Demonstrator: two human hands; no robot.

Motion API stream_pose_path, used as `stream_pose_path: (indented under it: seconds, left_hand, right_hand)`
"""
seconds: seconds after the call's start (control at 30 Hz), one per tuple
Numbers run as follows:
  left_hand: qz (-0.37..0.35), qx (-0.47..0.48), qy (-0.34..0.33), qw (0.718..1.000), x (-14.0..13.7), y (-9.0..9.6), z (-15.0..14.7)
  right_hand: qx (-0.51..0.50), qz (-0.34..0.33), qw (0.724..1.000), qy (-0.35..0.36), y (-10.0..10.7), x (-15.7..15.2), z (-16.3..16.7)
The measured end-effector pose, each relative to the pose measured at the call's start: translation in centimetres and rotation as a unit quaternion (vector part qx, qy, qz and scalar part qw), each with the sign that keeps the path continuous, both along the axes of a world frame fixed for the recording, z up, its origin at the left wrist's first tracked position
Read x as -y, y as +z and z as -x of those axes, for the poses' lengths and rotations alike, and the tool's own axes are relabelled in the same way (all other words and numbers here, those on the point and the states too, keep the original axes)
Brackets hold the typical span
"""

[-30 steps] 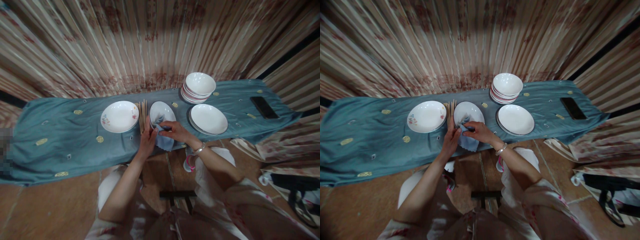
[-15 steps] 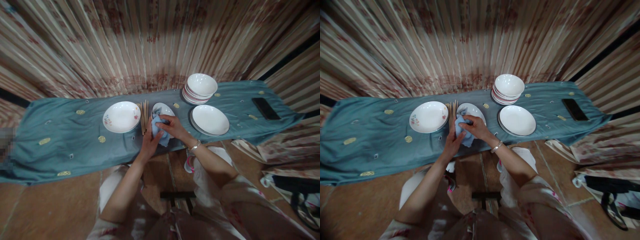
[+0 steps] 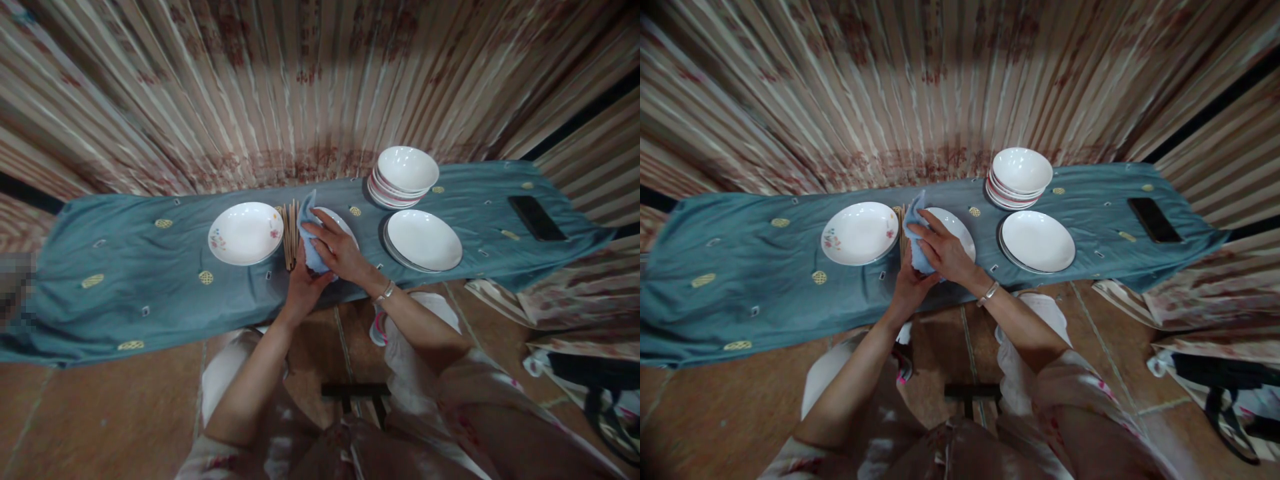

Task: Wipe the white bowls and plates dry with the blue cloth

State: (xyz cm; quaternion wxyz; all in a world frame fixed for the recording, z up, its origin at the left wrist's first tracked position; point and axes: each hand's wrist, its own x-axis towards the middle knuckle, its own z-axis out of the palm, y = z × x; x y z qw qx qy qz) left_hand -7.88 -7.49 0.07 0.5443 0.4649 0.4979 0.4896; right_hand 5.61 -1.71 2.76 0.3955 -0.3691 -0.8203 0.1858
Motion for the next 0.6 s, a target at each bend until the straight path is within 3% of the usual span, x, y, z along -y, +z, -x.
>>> stream_pose_path:
  seconds: [0.23, 0.6]
  left_hand:
    - [0.01, 0.031, -0.011, 0.999, 0.1, 0.5, -0.2]
    - [0.027, 0.034, -0.004, 0.999, 0.4, 0.5, -0.8]
  right_hand:
    - [0.057, -0.009, 0.998, 0.026, 0.4, -0.2, 0.3]
    - [0.043, 0.003, 0.999, 0.03, -0.2, -1.1, 0.9]
